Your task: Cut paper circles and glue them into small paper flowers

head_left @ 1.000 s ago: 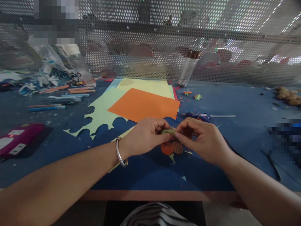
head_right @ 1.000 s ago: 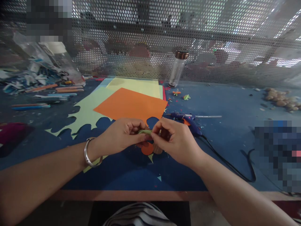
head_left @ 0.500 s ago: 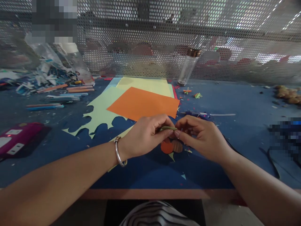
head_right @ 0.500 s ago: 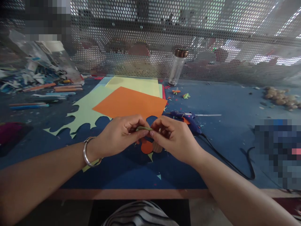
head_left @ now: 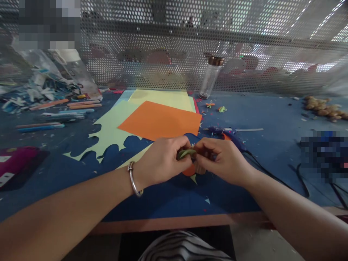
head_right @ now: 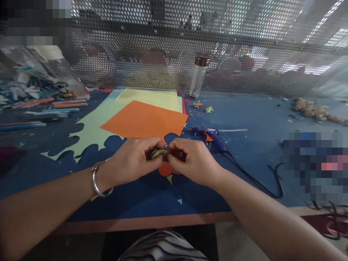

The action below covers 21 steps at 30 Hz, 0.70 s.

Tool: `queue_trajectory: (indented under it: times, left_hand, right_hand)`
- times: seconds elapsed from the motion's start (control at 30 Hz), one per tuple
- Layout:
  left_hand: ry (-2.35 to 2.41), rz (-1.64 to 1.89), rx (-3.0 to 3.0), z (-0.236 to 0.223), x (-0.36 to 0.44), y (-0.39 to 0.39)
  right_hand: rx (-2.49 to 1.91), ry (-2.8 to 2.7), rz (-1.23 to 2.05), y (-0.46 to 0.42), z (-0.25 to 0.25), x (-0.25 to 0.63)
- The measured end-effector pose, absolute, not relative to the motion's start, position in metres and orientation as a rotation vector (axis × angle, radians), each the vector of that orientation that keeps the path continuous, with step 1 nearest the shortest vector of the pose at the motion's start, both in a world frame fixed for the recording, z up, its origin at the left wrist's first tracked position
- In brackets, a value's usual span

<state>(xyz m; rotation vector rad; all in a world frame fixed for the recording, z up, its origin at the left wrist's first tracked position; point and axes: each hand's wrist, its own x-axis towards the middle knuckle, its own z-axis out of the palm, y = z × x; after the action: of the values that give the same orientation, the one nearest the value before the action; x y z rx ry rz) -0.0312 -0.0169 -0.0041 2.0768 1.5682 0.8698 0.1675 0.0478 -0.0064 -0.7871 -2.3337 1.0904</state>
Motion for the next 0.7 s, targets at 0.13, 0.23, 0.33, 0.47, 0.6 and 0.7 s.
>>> queue_trajectory:
  times: [0.13,0.23,0.33,0.47,0.6,0.7]
  left_hand:
    - [1.593,0.806,2.099,-0.003,-0.029,-0.015]
    - [1.605,0.738,2.101,0.000,-0.028,-0.015]
    - [1.618,0.660,2.092,0.002,-0.028,-0.015]
    - [1.624,0.580,2.123,0.003,-0.029,-0.014]
    - [1.628,0.538,2.142,0.005,-0.031,-0.014]
    - [1.635,0.516,2.169,0.006,-0.033,-0.014]
  right_hand:
    - [-0.782,-2.371,1.007,0.047,-0.007,0.166]
    - [-0.745,-2.400,0.935,0.047,-0.008,0.165]
    - [-0.698,-2.418,0.865,0.047,-0.010,0.163]
    - [-0.675,-2.430,0.852,0.047,-0.010,0.163]
    - [-0.680,-2.421,0.881,0.047,-0.010,0.163]
    - [-0.693,-2.415,0.910,0.047,-0.011,0.163]
